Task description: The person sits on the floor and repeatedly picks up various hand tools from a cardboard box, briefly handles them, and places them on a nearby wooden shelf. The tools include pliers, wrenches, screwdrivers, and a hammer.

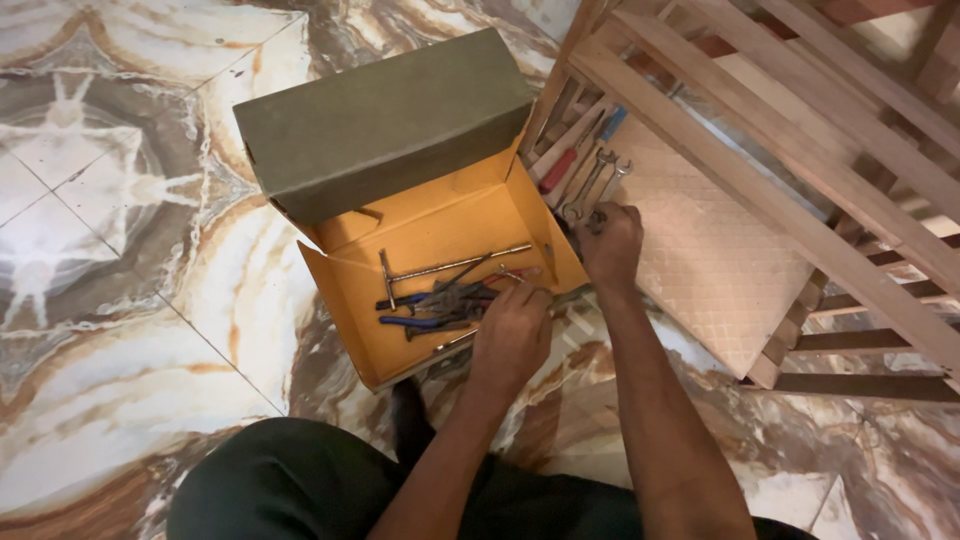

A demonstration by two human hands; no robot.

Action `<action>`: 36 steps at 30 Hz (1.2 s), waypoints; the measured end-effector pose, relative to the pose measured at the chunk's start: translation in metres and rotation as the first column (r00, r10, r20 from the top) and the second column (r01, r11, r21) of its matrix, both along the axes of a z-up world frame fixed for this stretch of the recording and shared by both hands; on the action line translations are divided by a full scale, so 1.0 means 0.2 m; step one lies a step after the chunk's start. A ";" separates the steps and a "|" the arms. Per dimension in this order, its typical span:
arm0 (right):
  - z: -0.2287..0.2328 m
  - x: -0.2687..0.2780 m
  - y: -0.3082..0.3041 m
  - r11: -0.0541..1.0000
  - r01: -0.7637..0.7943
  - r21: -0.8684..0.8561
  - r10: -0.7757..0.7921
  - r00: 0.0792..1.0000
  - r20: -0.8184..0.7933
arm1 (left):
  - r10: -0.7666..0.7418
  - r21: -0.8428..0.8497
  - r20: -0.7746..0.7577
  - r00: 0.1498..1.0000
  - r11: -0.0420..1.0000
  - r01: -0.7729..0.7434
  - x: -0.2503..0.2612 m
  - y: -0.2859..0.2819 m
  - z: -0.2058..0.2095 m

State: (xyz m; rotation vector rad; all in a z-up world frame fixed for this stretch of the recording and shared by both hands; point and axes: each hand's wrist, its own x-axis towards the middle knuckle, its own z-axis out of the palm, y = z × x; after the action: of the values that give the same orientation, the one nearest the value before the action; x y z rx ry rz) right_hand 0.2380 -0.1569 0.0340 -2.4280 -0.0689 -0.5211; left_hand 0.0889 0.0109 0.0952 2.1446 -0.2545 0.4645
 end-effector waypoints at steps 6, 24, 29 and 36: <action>0.11 -0.20 0.08 0.998 0.030 0.051 -0.035 0.995 0.096 | 0.006 0.004 0.075 0.997 1.000 -0.007 -0.01 0.00 -0.04; 0.39 -0.54 0.28 0.970 -0.240 0.043 0.242 0.970 -0.037 | 0.465 -0.033 -0.180 0.867 0.878 -0.477 -0.15 0.31 -0.17; 0.32 -0.43 0.32 0.899 -0.423 0.110 0.432 0.819 -0.378 | 0.567 0.100 -0.211 0.796 0.823 -0.560 -0.13 0.35 -0.22; 0.14 -0.30 0.42 0.889 -0.458 0.018 0.400 0.756 -0.518 | 0.540 0.317 -0.419 0.730 0.840 -0.440 -0.11 0.32 -0.16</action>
State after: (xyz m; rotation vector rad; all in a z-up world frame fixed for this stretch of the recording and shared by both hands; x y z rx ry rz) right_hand 0.1781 -0.0734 0.0620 -2.4621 -0.4302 0.3534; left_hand 0.0672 0.0749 0.0634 2.4372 0.6100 0.1637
